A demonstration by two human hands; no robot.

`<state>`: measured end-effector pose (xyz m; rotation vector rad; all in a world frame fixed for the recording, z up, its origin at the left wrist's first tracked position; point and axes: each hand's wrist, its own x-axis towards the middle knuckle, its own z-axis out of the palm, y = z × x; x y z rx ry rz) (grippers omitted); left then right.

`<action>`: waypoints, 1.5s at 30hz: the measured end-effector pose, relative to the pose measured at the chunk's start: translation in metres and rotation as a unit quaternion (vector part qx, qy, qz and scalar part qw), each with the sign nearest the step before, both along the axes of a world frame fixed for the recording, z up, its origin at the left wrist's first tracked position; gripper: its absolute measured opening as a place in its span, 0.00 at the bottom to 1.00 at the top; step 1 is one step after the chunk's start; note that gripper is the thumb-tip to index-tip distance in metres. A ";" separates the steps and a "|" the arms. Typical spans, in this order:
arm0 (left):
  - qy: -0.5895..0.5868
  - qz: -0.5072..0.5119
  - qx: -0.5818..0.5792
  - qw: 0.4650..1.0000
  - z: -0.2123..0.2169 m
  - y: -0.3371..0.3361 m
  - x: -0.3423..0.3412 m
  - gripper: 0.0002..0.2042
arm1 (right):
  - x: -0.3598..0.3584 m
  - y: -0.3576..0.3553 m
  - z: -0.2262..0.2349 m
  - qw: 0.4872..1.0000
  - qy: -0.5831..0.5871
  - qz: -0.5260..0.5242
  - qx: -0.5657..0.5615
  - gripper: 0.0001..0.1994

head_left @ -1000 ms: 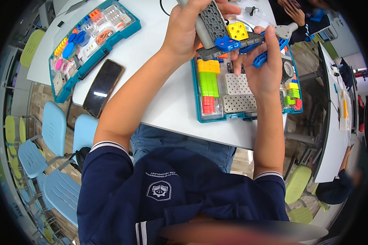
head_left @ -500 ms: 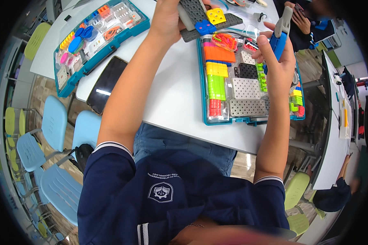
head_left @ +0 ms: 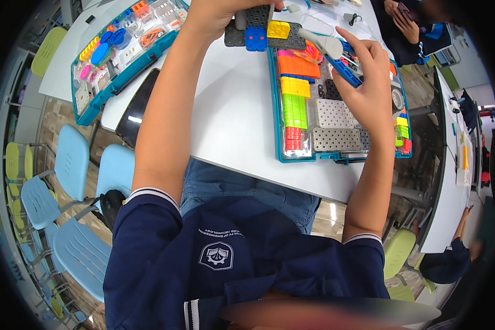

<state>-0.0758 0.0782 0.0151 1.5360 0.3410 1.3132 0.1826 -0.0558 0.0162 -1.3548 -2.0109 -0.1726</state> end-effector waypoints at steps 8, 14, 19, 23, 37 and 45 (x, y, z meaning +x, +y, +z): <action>0.067 0.054 0.006 0.996 0.001 -0.010 0.002 0.18 | 0.000 0.002 -0.002 1.000 -0.022 -0.002 0.013 0.33; 0.023 0.035 -0.014 0.999 -0.002 -0.003 -0.002 0.12 | 0.001 0.010 -0.008 0.981 0.187 -0.005 -0.047 0.20; -0.012 0.026 -0.026 0.999 -0.006 0.003 0.000 0.10 | -0.006 0.009 -0.011 0.873 0.466 0.061 -0.129 0.21; -0.020 0.041 -0.020 0.999 -0.009 0.004 0.003 0.09 | -0.009 0.010 -0.016 0.861 0.487 0.064 -0.133 0.16; -0.190 0.407 0.105 0.887 -0.010 0.037 -0.025 0.15 | -0.055 0.008 0.000 0.978 0.095 0.014 -0.184 0.28; -0.213 0.393 0.141 0.884 -0.027 0.051 -0.030 0.14 | -0.139 0.038 -0.032 0.957 -0.276 -0.062 -0.055 0.28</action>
